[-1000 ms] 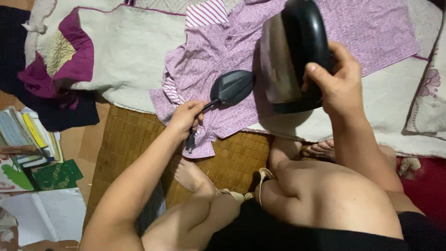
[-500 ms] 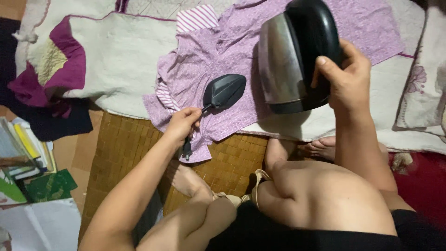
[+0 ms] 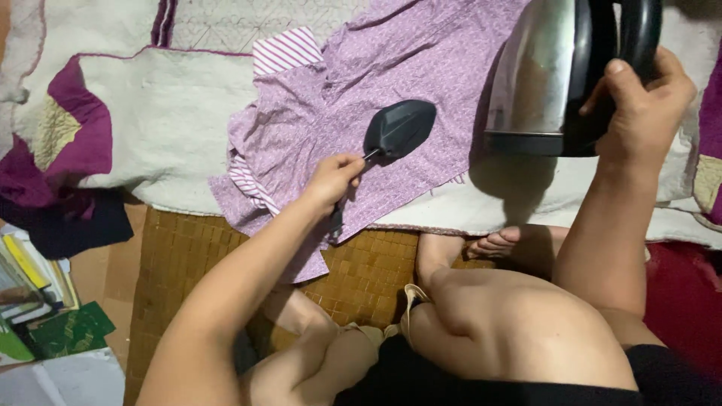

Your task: Steaming a purple shirt using the steam from an electric kettle while smoothing it with a spatula.

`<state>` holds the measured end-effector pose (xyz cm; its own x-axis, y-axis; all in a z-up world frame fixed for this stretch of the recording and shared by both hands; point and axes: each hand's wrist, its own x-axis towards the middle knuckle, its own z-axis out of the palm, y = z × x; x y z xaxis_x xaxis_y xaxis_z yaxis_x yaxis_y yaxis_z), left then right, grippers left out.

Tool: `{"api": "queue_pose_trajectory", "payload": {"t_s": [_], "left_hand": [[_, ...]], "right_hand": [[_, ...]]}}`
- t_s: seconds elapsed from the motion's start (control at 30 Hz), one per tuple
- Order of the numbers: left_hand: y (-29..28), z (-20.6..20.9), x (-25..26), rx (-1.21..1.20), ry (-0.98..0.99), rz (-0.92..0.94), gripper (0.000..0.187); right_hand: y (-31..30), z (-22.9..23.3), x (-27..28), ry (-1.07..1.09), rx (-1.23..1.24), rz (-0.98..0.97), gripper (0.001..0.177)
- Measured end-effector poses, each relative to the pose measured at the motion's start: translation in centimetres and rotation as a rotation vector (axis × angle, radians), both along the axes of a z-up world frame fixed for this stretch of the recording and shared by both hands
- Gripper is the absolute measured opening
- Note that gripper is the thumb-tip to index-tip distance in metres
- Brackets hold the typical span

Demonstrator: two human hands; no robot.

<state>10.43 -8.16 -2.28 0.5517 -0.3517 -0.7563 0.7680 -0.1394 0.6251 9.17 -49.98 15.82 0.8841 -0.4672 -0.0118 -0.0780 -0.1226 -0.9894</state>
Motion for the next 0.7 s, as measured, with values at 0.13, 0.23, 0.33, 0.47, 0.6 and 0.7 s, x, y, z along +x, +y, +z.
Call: {"api": "queue_pose_trajectory", "payload": {"t_s": [0.13, 0.23, 0.33, 0.47, 0.6, 0.7], "left_hand": [[-4.0, -1.8, 0.7, 0.028, -0.007, -0.027, 0.019], [-7.0, -3.5, 1.5, -0.099, -0.063, -0.004, 0.019], [-10.3, -2.9, 3.0, -0.071, -0.045, -0.043, 0.02], [-14.4, -1.5, 5.3, -0.102, -0.066, -0.063, 0.021], [-19.1, -1.9, 7.5, -0.07, -0.09, -0.05, 0.023], [-22.7, -3.0, 8.6, -0.093, -0.134, -0.064, 0.023]], "right_hand": [[-3.3, -1.3, -0.8, -0.003, -0.028, -0.029, 0.014], [-4.9, -1.7, -1.0, -0.009, -0.012, -0.101, 0.012], [-7.2, -3.0, -1.7, -0.05, 0.02, -0.16, 0.012], [-8.3, -3.1, -2.6, -0.05, 0.044, -0.251, 0.008], [-9.4, -3.2, -3.3, -0.081, 0.089, -0.332, 0.007], [-9.4, -2.6, -3.1, -0.102, 0.154, -0.379, 0.005]]}}
